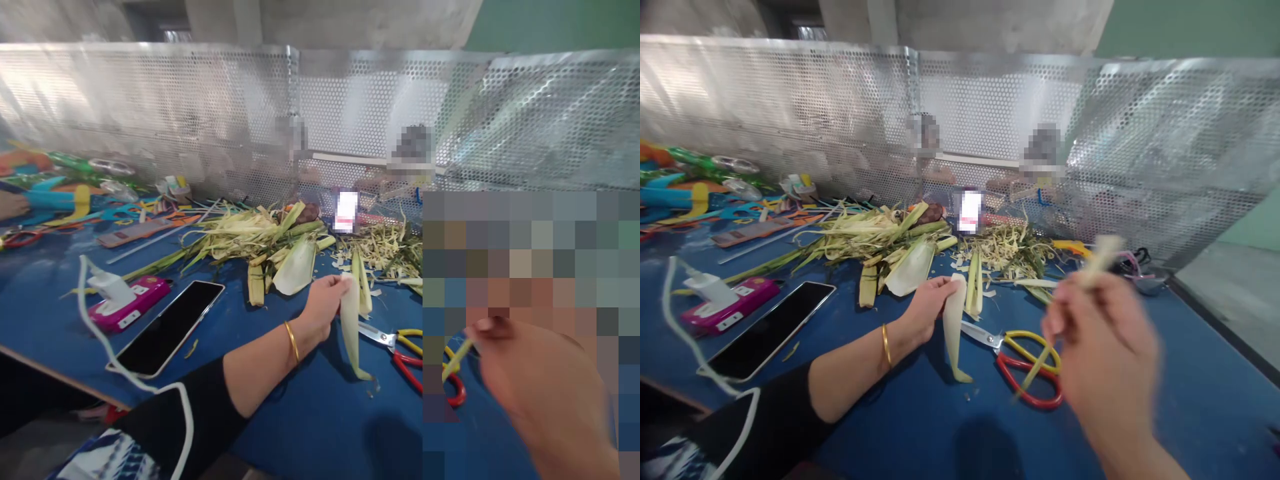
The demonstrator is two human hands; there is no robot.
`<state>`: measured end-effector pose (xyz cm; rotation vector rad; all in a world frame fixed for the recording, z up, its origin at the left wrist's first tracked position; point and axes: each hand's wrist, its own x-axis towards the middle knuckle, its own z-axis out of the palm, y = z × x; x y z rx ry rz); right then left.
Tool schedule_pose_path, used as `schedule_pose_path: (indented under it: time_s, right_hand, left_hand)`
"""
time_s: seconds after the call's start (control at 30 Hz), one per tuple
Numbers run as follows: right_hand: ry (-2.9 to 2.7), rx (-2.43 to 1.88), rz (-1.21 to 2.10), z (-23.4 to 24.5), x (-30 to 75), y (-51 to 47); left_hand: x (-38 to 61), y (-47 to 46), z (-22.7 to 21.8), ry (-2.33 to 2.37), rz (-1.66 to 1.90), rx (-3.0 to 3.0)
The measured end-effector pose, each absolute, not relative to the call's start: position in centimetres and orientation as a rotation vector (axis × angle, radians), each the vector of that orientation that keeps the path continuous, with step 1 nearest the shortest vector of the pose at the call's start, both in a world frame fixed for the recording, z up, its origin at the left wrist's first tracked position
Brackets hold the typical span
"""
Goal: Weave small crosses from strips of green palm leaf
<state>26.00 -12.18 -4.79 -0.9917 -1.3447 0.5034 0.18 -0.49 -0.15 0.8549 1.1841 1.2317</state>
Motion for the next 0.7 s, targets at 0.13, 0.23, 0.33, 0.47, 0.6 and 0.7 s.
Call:
schedule_pose_path:
  time_s: [0.13,0.23,0.33,0.47,0.6,0.7]
  right_hand:
    - [-0.974,-1.196,1.267,2.2,17.3,-5.0]
    - [-0.909,-1.214,1.440,2.5,15.0,-4.8]
    - [-0.906,-1.203,1.426,1.8,14.6,-6.1]
    - [-0.953,-1.165,1.355,2.0,14.6,-6.4]
    - [-1.032,-1.206,1.401,2.4,14.7,-6.1]
    - [-1.044,-1.214,1.403,2.3,14.8,-6.1]
  left_hand:
    - [1.1,-3.0,0.7,0.903,1.052,1.168]
    - [1.4,-3.9,0.8,0.898,1.010,1.287]
    - [1.6,-4.1,0.8,0.922,0.974,1.331]
    - [1.3,-4.1,1.1,0.884,0.903,1.147]
    - [0.9,-3.8,1.4,0.759,0.792,0.843]
    - [0.7,-3.5,1.3,0.759,0.805,0.845]
